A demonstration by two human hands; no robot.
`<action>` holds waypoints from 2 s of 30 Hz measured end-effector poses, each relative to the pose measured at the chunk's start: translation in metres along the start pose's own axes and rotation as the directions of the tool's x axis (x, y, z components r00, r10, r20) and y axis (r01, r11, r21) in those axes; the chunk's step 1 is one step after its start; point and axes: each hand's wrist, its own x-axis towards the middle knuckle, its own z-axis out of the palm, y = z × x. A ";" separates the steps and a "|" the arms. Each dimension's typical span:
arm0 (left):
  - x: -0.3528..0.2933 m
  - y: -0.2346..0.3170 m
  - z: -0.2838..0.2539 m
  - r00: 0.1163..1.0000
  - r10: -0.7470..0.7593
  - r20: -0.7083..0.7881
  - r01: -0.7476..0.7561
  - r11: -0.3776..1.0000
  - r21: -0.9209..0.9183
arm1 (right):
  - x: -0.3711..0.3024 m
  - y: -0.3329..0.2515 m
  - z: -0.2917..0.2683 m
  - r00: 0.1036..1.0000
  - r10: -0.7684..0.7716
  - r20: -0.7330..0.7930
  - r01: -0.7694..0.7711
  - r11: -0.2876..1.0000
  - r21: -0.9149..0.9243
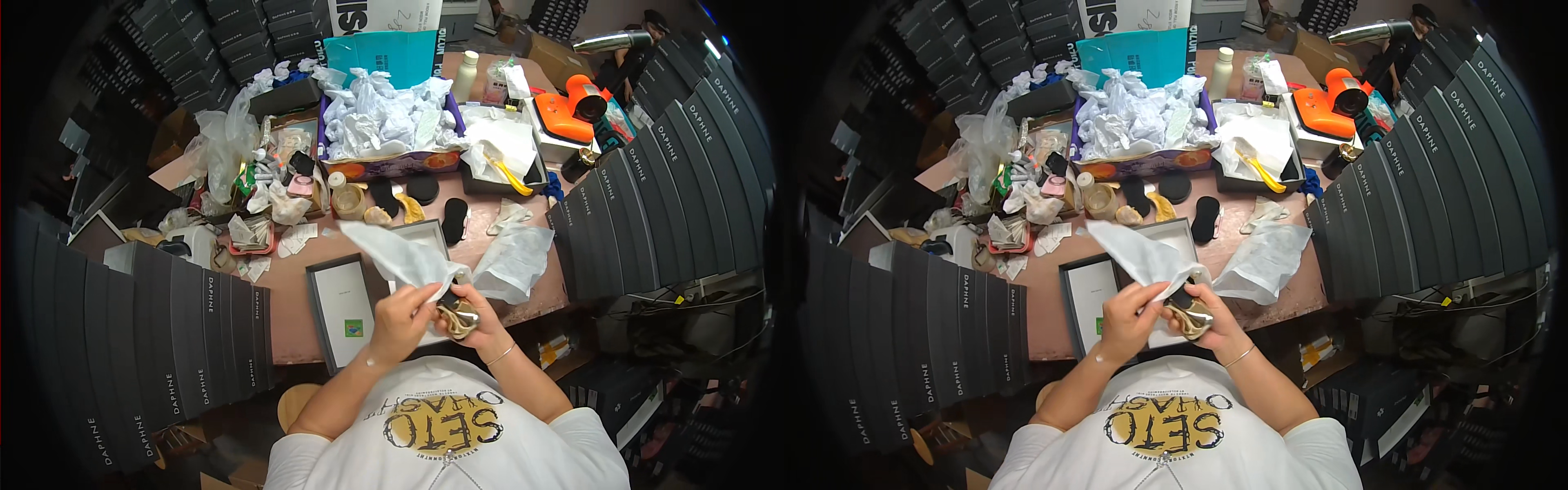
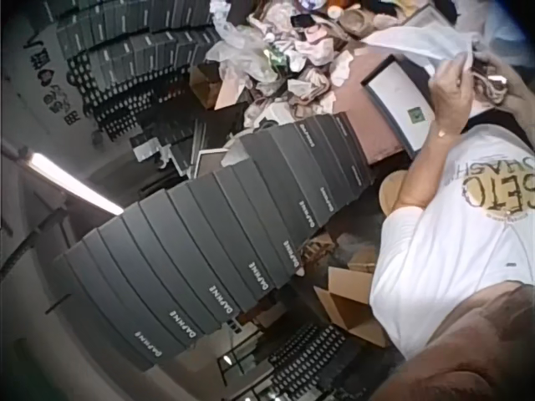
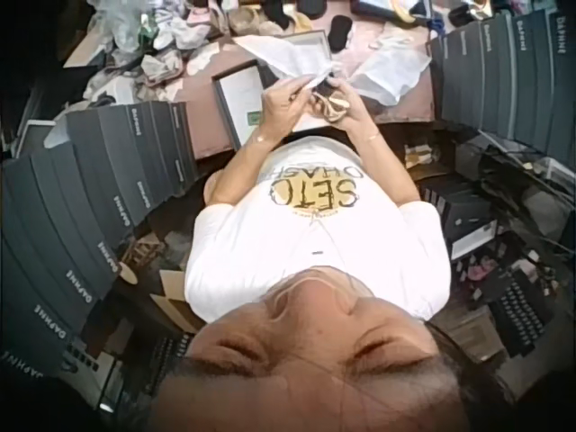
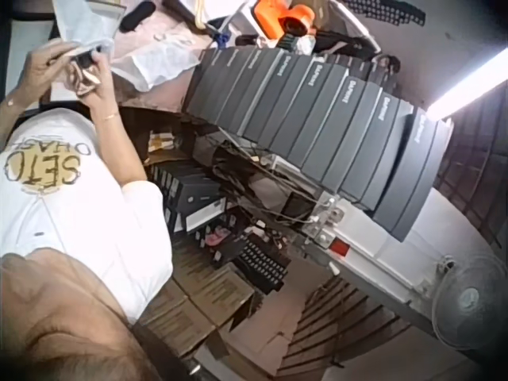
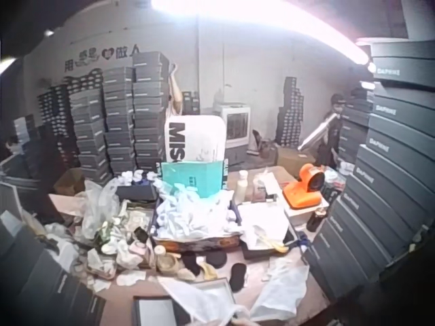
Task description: Cleaning and packing shoes into boxes in a shoe manufacturing facility.
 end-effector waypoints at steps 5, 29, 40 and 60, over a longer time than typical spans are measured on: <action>-0.004 -0.001 0.012 0.956 0.285 -0.071 -0.280 0.957 0.073 | 0.061 0.025 -0.055 0.679 -0.729 0.089 0.476 0.344 -0.809; -0.063 -0.084 -0.053 0.646 -0.704 -0.293 0.186 0.518 -0.835 | 0.021 0.080 -0.029 0.789 0.007 0.615 0.568 -0.393 -0.724; -0.032 -0.126 0.007 0.983 -0.180 -0.037 0.183 0.955 0.232 | 0.024 0.004 -0.044 0.816 -0.569 0.100 0.484 0.578 -0.657; 0.068 -0.176 0.121 0.431 -0.383 0.817 -0.657 0.487 0.576 | -0.099 -0.053 -0.039 0.523 -0.796 0.304 -0.132 -0.428 -0.894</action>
